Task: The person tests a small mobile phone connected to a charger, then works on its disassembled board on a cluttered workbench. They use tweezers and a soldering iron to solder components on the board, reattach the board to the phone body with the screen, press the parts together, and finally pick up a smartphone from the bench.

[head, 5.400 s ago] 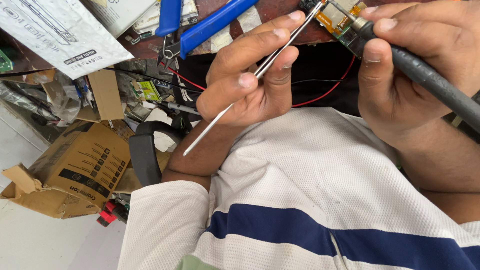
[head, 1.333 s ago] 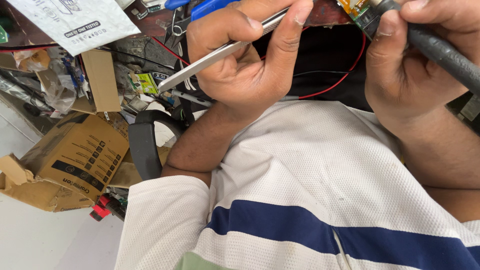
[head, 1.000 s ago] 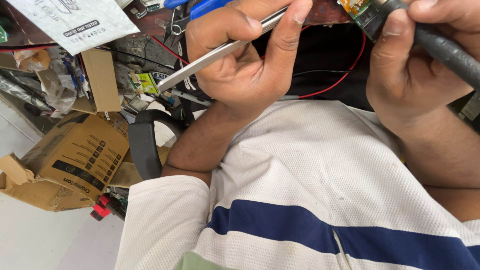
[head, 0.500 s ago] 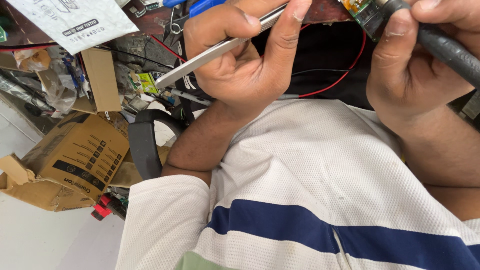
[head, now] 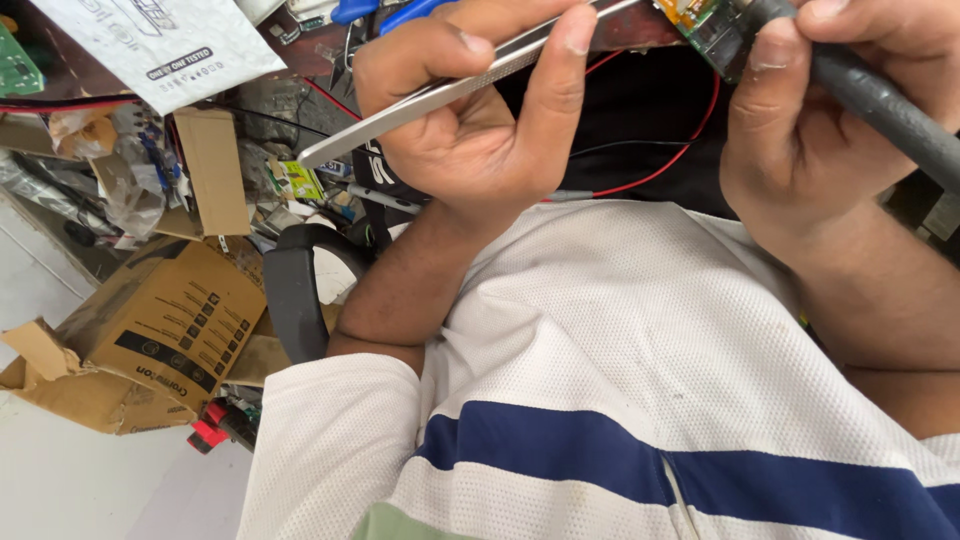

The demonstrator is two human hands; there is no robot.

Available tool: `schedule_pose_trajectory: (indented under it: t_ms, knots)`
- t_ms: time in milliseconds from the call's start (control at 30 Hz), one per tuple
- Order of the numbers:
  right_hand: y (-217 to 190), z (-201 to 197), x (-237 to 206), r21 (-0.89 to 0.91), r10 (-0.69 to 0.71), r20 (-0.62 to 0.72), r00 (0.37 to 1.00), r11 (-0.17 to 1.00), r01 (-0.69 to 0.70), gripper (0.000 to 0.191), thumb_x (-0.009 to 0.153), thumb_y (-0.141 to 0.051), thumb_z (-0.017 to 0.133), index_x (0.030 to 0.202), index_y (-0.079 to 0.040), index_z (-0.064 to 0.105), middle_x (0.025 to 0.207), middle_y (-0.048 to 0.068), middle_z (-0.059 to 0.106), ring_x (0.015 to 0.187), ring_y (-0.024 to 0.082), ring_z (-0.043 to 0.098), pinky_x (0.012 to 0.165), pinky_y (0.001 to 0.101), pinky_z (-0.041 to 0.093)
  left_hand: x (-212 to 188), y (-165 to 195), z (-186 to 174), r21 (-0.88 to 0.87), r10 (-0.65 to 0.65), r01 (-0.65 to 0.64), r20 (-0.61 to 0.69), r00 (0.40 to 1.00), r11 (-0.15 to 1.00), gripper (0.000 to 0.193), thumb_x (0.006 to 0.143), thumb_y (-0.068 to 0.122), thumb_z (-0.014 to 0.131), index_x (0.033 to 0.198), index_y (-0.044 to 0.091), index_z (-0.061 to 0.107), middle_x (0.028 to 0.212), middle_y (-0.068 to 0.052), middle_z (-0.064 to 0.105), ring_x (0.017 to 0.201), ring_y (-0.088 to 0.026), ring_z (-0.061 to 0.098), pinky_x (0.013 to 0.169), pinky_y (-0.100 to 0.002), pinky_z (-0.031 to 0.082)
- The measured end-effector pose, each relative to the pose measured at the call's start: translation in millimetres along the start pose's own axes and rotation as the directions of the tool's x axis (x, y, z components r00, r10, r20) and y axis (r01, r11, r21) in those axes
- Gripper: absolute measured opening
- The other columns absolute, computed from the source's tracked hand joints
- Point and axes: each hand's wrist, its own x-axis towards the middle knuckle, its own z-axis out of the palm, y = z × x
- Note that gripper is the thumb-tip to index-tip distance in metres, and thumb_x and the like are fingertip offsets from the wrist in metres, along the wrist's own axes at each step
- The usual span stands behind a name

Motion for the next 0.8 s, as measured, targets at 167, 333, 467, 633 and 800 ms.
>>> schedule_pose_trajectory:
  t_ms: [167,333,467,633,800]
  knots:
    - [-2.2,-0.3,1.0,-0.030,-0.095,-0.059,0.994,0.995,0.093,0.020,0.111,0.008,0.062,0.125,0.001,0.050,0.101,0.014,0.060,0.067,0.013,0.049,0.061,0.0233,0.039,-12.4,10.2,1.8,-0.205,-0.030,0.004,-0.123,0.992,0.979,0.039,0.104,-0.008,0.061,0.124,0.013,0.035,0.107,-0.019,0.069,0.087,-0.023,0.074,0.080,-0.032,0.061]
    - [-13.6,-3.1,7.8,-0.015,-0.166,-0.031,0.986,0.986,0.166,0.018,0.122,0.003,0.055,0.132,-0.002,0.042,0.110,0.015,0.062,0.084,0.013,0.059,0.078,0.0207,0.049,-21.8,24.5,0.3,-0.175,0.037,-0.061,-0.142,0.989,0.983,0.022,0.102,-0.003,0.052,0.119,0.011,0.046,0.084,-0.011,0.055,0.063,-0.014,0.053,0.055,-0.028,0.047]
    - [-34.6,-6.1,9.5,0.103,-0.131,-0.043,0.990,0.985,0.135,0.016,0.129,0.000,0.052,0.133,-0.003,0.038,0.118,0.014,0.060,0.095,0.014,0.064,0.090,0.0203,0.056,-21.0,32.8,-0.5,0.262,0.248,-0.396,0.458,0.854,0.880,0.033,0.094,0.001,0.065,0.125,0.010,0.064,0.072,-0.002,0.052,0.062,-0.019,0.053,0.056,-0.034,0.043]
    - [-52.6,-11.2,5.4,0.257,0.035,-0.118,0.992,0.967,-0.004,0.014,0.122,0.000,0.051,0.131,-0.001,0.041,0.119,0.012,0.061,0.107,0.016,0.069,0.098,0.0231,0.061,-33.7,37.8,22.6,0.591,0.101,-0.513,0.589,0.802,0.623,0.058,0.087,0.011,0.075,0.143,0.020,0.064,0.066,0.001,0.043,0.056,-0.017,0.047,0.054,-0.036,0.040]
    - [-75.6,-16.1,8.9,0.239,-0.045,-0.156,0.987,0.968,0.082,0.012,0.120,0.001,0.055,0.127,0.000,0.045,0.123,0.009,0.050,0.107,0.012,0.067,0.100,0.0246,0.063,-40.7,44.5,27.7,0.639,0.162,-0.466,0.476,0.865,0.612,0.047,0.094,0.017,0.080,0.138,0.025,0.067,0.064,0.001,0.043,0.052,-0.016,0.045,0.052,-0.036,0.039]
